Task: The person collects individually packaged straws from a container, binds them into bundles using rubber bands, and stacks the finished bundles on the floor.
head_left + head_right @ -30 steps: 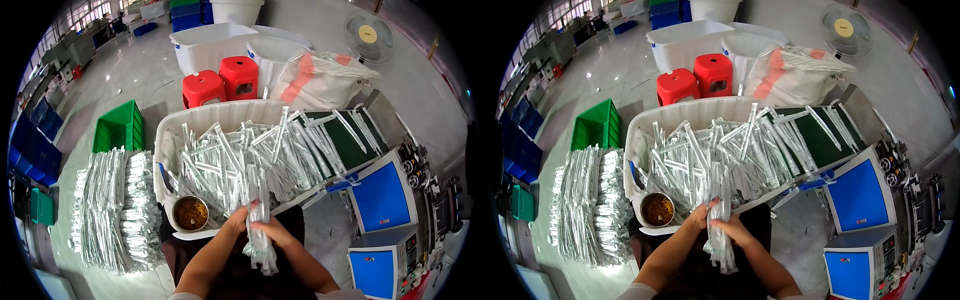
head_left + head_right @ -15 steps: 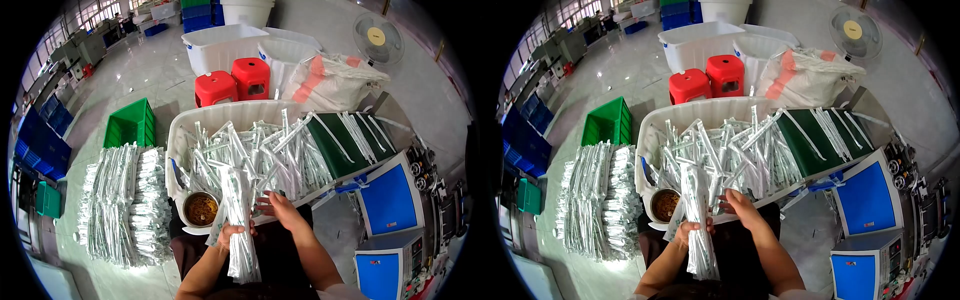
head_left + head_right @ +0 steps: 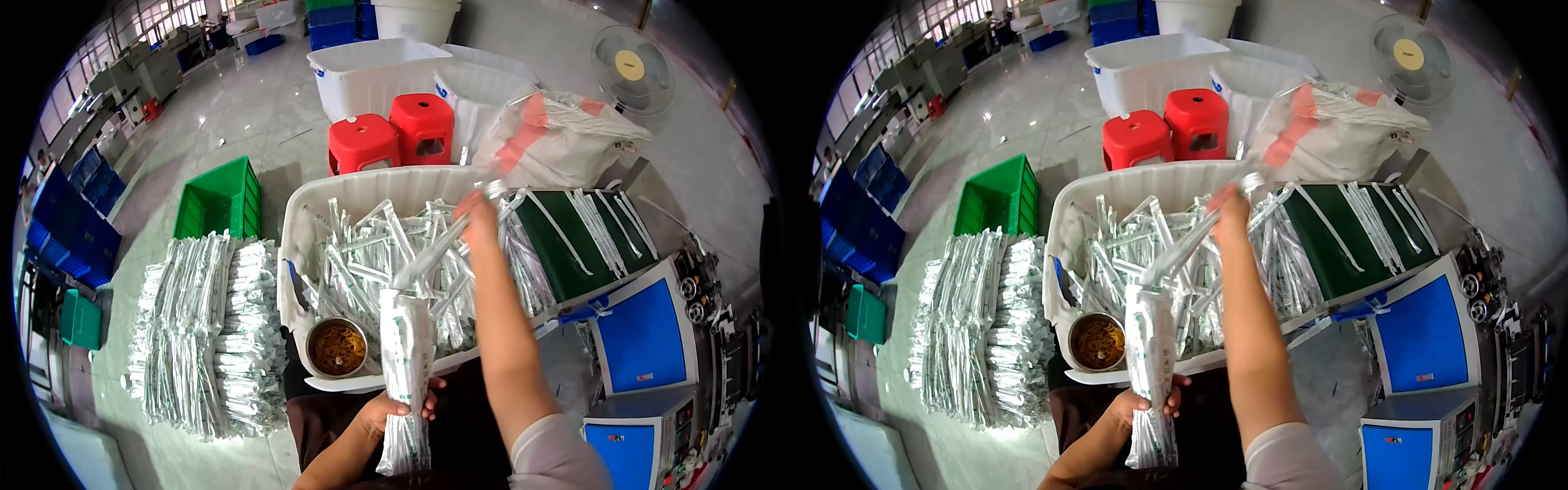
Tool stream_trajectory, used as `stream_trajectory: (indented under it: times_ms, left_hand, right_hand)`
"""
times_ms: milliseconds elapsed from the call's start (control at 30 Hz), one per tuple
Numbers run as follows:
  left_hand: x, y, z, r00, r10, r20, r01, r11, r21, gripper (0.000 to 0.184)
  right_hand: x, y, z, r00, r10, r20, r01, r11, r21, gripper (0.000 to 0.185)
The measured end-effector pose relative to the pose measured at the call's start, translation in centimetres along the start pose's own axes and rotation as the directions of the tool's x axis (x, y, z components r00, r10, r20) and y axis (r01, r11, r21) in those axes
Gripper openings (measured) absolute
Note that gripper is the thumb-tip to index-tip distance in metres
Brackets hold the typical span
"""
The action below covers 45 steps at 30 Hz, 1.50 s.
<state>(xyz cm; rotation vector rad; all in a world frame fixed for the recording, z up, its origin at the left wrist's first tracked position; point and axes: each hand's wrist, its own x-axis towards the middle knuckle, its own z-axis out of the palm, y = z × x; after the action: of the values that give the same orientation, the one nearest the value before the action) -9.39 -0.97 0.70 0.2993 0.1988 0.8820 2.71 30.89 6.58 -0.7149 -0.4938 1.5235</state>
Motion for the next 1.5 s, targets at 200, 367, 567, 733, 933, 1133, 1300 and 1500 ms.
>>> stream_trajectory:
  times_ms: [200,367,567,733,933,1133,1300,1500]
  left_hand:
    - [-0.5,0.9,0.1,0.998,0.039,-0.056,-0.041,0.999,-0.02,0.061]
    - [0.4,0.6,-0.3,0.982,-0.098,-0.162,0.115,0.988,0.1,0.057]
    - [-1.4,-0.2,-5.3,0.969,-0.196,-0.15,0.184,0.979,-0.091,0.086]
    - [-0.2,0.3,-0.7,0.934,-0.04,-0.355,0.114,0.975,0.19,0.054]
    - [0.5,0.6,0.0,0.98,-0.065,-0.187,0.105,0.972,0.213,0.07]
    - [0.3,1.2,2.9,0.97,-0.12,-0.211,0.151,0.979,0.138,0.065]
    - [-1.1,2.1,2.4,0.954,0.02,-0.298,0.025,0.989,0.144,0.036]
    - [-10.2,5.1,-0.3,0.762,0.525,-0.379,-0.469,0.851,0.235,0.046]
  right_hand:
    - [-2.0,-2.0,-1.4,0.979,-0.022,0.201,0.2,0.219,-0.955,0.055]
    - [-12.9,1.6,0.2,0.483,0.648,0.588,0.32,0.494,-0.808,0.07]
    - [-18.2,2.5,-1.4,0.376,0.607,0.7,0.112,0.72,-0.685,0.026]
    - [-20.9,-0.5,-0.6,0.553,0.664,0.503,0.34,0.372,-0.864,0.037]
    - [-23.6,-1.6,-1.0,0.628,0.148,0.764,0.641,0.459,-0.615,0.04]
    - [-22.5,2.2,-3.2,0.63,0.009,0.777,0.627,0.584,-0.516,0.014]
    - [-21.5,4.6,-0.8,0.594,0.148,0.791,0.496,0.706,-0.505,0.025]
    - [-19.6,15.7,-1.9,0.544,0.572,0.613,0.768,-0.047,-0.638,0.022]
